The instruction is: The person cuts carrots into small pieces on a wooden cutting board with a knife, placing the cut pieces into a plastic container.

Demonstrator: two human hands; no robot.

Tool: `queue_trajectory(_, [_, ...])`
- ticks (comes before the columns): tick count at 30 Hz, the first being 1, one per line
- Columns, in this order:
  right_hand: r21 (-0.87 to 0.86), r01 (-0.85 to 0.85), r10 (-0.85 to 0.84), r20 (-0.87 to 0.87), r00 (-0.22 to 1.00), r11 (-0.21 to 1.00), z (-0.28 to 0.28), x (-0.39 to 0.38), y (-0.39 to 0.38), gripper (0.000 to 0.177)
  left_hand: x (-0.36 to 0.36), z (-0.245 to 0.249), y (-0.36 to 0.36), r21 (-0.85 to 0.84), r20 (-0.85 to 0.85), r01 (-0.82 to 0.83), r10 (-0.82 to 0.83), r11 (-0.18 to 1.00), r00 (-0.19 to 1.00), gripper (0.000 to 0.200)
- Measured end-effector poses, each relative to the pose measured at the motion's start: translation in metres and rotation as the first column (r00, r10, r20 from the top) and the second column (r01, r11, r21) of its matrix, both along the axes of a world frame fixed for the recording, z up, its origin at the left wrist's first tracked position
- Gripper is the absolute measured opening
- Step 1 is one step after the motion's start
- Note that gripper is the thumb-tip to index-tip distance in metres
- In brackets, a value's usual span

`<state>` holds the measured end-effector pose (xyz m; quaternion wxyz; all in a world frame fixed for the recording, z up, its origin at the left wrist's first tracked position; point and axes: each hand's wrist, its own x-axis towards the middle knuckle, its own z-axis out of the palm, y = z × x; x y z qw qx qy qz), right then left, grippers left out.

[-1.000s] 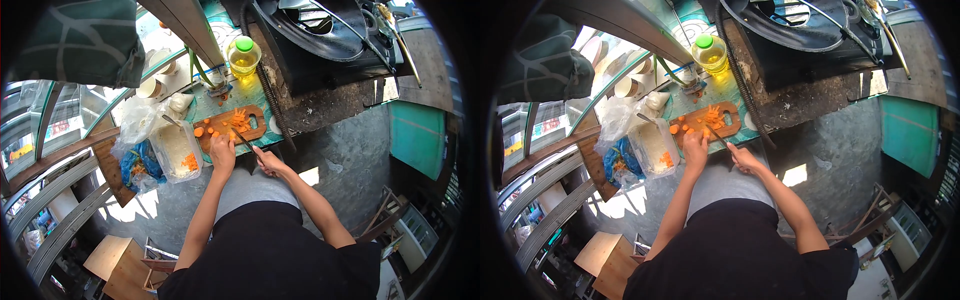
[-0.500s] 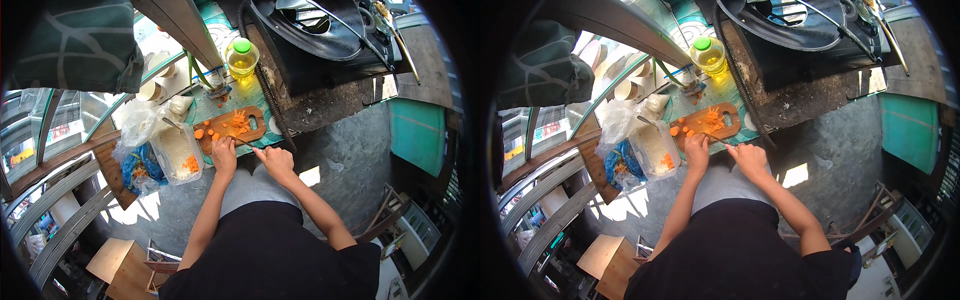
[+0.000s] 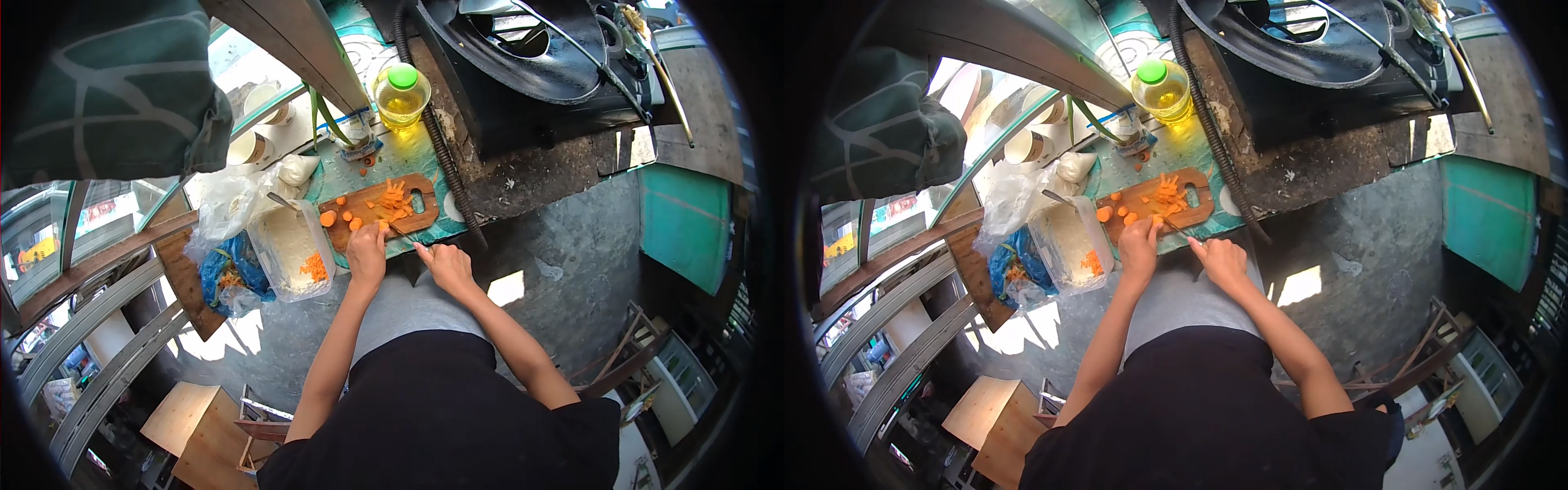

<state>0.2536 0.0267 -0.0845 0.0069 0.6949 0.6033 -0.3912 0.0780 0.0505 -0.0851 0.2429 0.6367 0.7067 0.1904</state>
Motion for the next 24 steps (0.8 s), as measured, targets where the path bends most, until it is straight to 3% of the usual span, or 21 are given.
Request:
queue_trajectory(1, [-0.002, 0.011, -0.011, -0.005, 1.0, 1.0, -0.006, 0.001, -0.003, 0.063, 0.0, 0.001, -0.002, -0.003, -0.002, 0.003, -0.003, 1.0, 1.0, 0.021])
queue_trajectory(3, [0.002, 0.047, -0.047, -0.031, 0.998, 0.999, -0.017, 0.001, -0.005, 0.064, 0.002, 0.004, 0.0, -0.167, -0.012, -0.022, 0.02, 0.986, 1.0, 0.026])
queue_trajectory(5, [-0.004, 0.085, -0.085, -0.055, 0.995, 0.996, -0.024, 0.004, -0.007, 0.065, 0.003, 0.007, -0.001, -0.158, -0.012, -0.034, 0.032, 0.987, 0.999, 0.026])
queue_trajectory(6, [-0.375, 0.185, -0.279, -0.214, 0.936, 0.908, -0.027, 0.01, -0.002, 0.066, 0.005, 0.008, 0.0, -0.146, -0.011, -0.047, 0.046, 0.988, 0.999, 0.026])
queue_trajectory(7, [-0.702, 0.178, -0.499, -0.281, 0.82, 0.689, -0.03, 0.013, 0.002, 0.068, 0.006, 0.009, 0.0, -0.141, -0.009, -0.046, 0.045, 0.989, 0.999, 0.026])
queue_trajectory(10, [-0.635, 0.212, -0.451, -0.241, 0.859, 0.743, -0.013, 0.01, 0.004, 0.07, 0.007, 0.007, 0.0, -0.106, 0.041, -0.071, 0.075, 0.992, 0.996, 0.025])
queue_trajectory(11, [-0.346, 0.168, -0.259, -0.236, 0.936, 0.923, -0.013, 0.01, -0.001, 0.069, 0.007, 0.005, -0.002, -0.09, 0.058, -0.076, 0.081, 0.993, 0.995, 0.025])
queue_trajectory(17, [-0.142, -0.013, 0.01, -0.023, 1.0, 0.99, 0.036, 0.011, 0.019, 0.065, 0.006, 0.003, -0.001, -0.078, 0.107, -0.068, 0.077, 0.995, 0.991, 0.025])
queue_trajectory(21, [-0.128, -0.079, 0.08, 0.008, 0.997, 0.989, 0.028, 0.012, 0.019, 0.062, 0.007, 0.003, 0.0, -0.099, 0.118, -0.074, 0.086, 0.992, 0.989, 0.023])
queue_trajectory(23, [-0.114, 0.057, -0.069, -0.1, 0.993, 0.992, -0.006, 0.014, 0.006, 0.069, 0.008, 0.004, 0.001, -0.094, 0.111, -0.07, 0.08, 0.993, 0.991, 0.024])
queue_trajectory(24, [-0.108, 0.054, -0.065, -0.102, 0.993, 0.993, -0.013, 0.018, 0.008, 0.069, 0.007, 0.005, 0.002, -0.089, 0.101, -0.072, 0.081, 0.993, 0.992, 0.024])
